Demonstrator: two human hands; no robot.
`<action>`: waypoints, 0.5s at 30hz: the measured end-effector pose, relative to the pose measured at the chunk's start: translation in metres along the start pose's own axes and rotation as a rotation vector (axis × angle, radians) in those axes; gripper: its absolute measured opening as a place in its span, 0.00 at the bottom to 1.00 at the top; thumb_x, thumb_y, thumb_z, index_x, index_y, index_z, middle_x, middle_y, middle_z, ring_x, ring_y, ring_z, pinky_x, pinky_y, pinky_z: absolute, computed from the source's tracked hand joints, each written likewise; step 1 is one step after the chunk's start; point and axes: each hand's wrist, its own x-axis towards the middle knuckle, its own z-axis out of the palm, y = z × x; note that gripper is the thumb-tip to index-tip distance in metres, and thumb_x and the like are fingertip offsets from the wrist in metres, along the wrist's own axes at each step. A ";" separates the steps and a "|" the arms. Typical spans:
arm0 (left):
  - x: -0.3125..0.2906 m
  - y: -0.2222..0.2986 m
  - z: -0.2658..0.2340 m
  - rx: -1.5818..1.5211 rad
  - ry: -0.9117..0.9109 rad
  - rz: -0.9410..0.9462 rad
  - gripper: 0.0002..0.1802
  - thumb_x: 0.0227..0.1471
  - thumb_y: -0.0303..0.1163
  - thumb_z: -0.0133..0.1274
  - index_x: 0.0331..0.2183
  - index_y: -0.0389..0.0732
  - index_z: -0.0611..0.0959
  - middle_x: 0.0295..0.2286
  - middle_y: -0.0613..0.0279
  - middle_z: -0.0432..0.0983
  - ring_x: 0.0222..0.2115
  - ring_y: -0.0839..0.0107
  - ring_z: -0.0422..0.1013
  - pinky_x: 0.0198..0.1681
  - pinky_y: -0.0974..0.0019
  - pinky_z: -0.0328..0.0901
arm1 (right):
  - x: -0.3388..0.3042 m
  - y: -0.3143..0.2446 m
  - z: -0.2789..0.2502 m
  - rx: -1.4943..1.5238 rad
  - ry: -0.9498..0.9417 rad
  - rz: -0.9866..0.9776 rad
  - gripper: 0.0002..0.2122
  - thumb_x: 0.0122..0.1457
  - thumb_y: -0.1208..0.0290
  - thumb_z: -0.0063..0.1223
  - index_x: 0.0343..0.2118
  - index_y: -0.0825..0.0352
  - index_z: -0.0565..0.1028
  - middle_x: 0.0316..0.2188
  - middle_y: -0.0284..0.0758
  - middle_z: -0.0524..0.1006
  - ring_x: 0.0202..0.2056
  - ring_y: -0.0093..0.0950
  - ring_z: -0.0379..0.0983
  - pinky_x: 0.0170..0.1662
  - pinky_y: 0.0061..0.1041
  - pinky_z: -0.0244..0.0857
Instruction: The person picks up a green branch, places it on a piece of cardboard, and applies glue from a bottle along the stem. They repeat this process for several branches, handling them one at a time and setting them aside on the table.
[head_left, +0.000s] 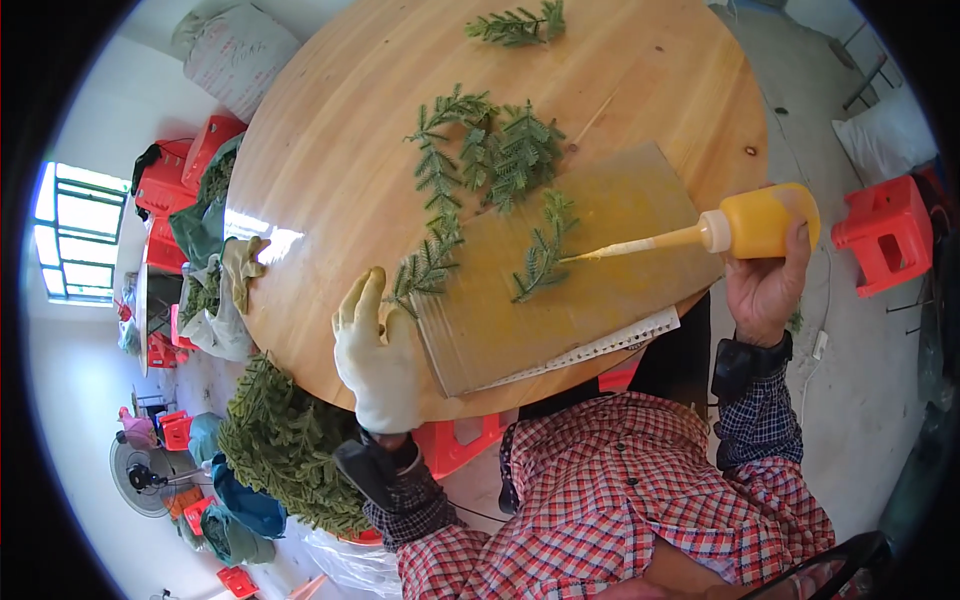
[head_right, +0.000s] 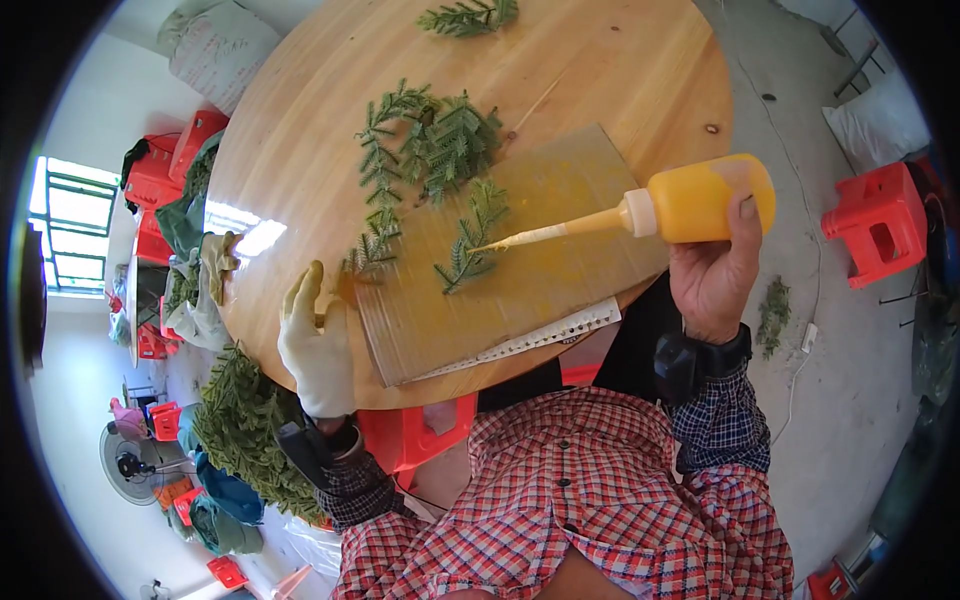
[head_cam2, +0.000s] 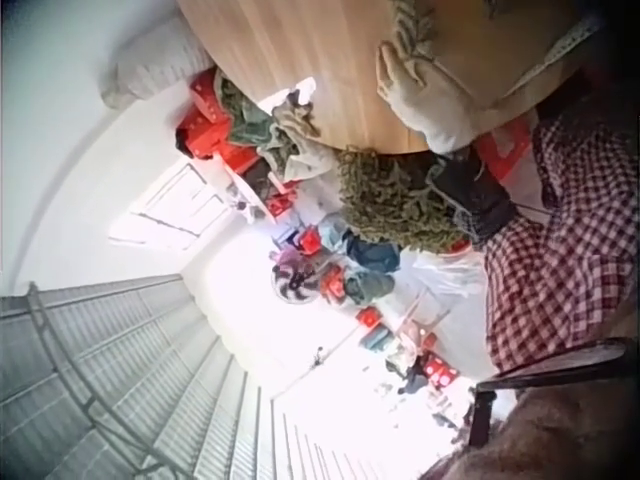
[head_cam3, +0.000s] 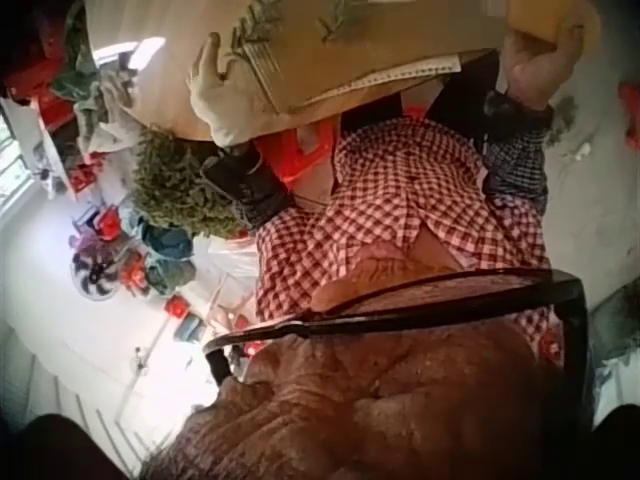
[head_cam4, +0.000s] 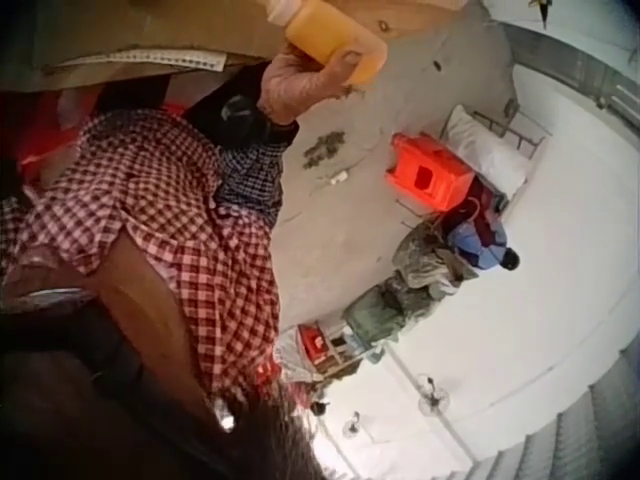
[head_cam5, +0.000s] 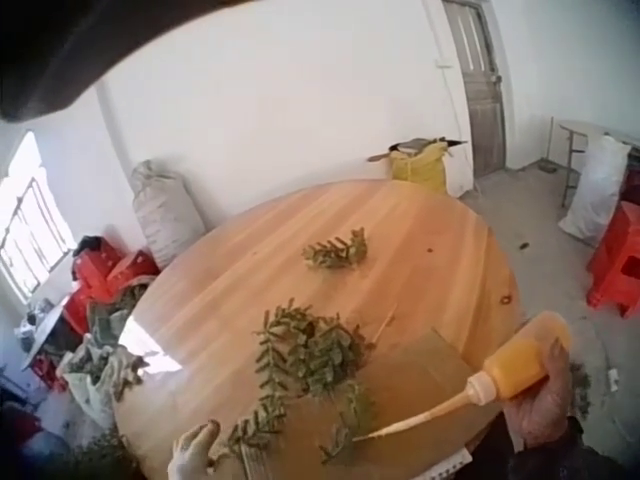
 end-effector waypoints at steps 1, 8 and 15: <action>-0.001 -0.007 -0.001 0.001 -0.045 -0.076 0.18 0.45 0.25 0.55 0.42 0.38 0.80 0.41 0.51 0.74 0.39 0.58 0.72 0.42 0.62 0.66 | -0.001 0.002 -0.002 0.016 -0.008 0.022 0.22 0.59 0.62 0.52 0.52 0.68 0.64 0.49 0.41 0.70 0.49 0.35 0.69 0.52 0.39 0.65; -0.007 -0.007 0.017 0.002 -0.088 -0.054 0.14 0.45 0.24 0.53 0.38 0.39 0.82 0.35 0.54 0.76 0.38 0.58 0.71 0.40 0.60 0.66 | -0.014 0.027 0.023 -0.310 -0.220 0.138 0.20 0.60 0.61 0.50 0.50 0.68 0.65 0.42 0.40 0.74 0.38 0.30 0.74 0.36 0.27 0.72; -0.003 0.004 0.020 0.011 -0.068 0.016 0.12 0.45 0.26 0.55 0.36 0.39 0.82 0.31 0.57 0.76 0.33 0.59 0.71 0.36 0.60 0.66 | 0.008 0.033 0.018 -0.451 -0.159 0.043 0.18 0.60 0.61 0.51 0.47 0.68 0.67 0.36 0.36 0.76 0.29 0.23 0.75 0.22 0.17 0.68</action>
